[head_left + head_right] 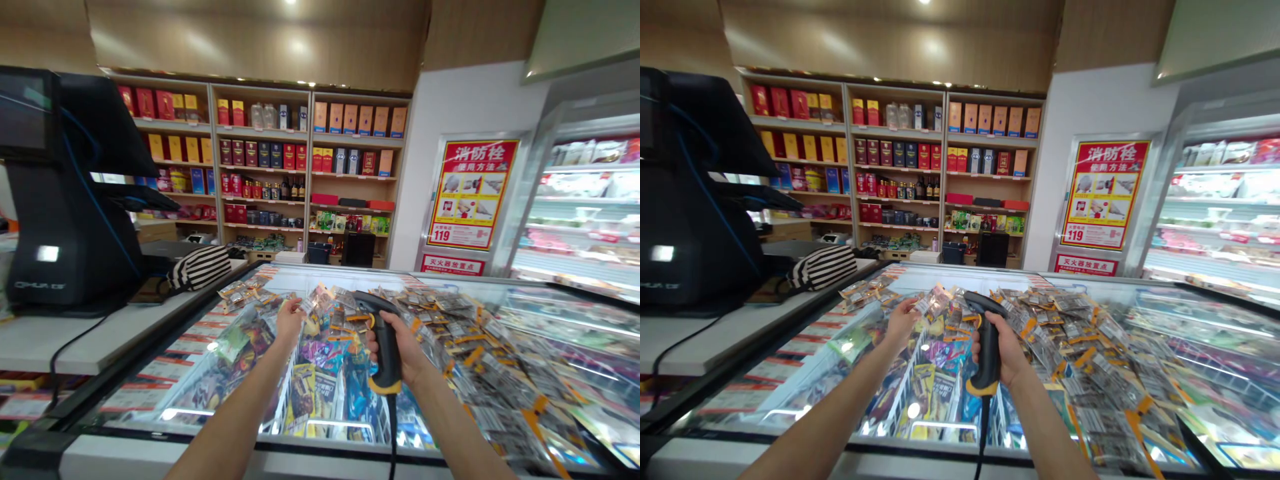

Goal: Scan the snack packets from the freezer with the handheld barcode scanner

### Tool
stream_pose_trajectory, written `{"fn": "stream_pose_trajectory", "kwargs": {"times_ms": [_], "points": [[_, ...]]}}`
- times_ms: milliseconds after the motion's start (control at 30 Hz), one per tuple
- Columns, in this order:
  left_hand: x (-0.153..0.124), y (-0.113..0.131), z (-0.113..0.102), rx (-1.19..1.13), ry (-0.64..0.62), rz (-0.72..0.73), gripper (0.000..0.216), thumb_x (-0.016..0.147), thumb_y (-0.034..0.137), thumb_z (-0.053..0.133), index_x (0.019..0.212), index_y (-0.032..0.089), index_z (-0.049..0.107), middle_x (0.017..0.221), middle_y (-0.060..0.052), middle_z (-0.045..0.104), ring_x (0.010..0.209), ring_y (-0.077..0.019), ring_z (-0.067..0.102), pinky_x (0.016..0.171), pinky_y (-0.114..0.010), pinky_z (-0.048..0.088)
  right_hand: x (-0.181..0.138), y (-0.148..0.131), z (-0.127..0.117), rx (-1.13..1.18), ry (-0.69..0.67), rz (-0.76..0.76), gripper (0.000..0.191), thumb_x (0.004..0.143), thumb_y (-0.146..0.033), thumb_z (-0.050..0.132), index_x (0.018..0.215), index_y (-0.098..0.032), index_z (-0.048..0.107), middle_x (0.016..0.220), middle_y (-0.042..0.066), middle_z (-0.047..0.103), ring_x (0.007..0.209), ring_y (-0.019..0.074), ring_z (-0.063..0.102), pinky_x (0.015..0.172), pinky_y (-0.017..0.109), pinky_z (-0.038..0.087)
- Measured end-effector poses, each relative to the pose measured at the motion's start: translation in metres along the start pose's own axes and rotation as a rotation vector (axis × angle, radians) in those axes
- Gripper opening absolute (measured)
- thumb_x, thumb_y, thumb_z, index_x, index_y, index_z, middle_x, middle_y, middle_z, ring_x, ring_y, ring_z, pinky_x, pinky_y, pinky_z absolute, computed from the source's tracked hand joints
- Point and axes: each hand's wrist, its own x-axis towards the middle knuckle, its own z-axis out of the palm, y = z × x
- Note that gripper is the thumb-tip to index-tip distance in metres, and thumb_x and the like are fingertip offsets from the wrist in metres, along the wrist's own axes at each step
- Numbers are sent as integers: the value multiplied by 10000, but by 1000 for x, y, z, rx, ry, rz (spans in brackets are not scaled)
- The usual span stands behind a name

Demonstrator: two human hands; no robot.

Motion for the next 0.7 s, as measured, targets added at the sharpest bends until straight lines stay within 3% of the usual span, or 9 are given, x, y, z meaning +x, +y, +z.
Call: {"fn": "stream_pose_trajectory", "kwargs": {"times_ms": [700], "points": [[-2,5,1,30,-10,41,235,767,272,453,940,124,510,879,-37,553,716,-114,537,616,-291,456,-5,1,11,56,-105,4,266,714,-390,435,670,-139,511,513,-8,525,405,81,466,369,207,388]]}}
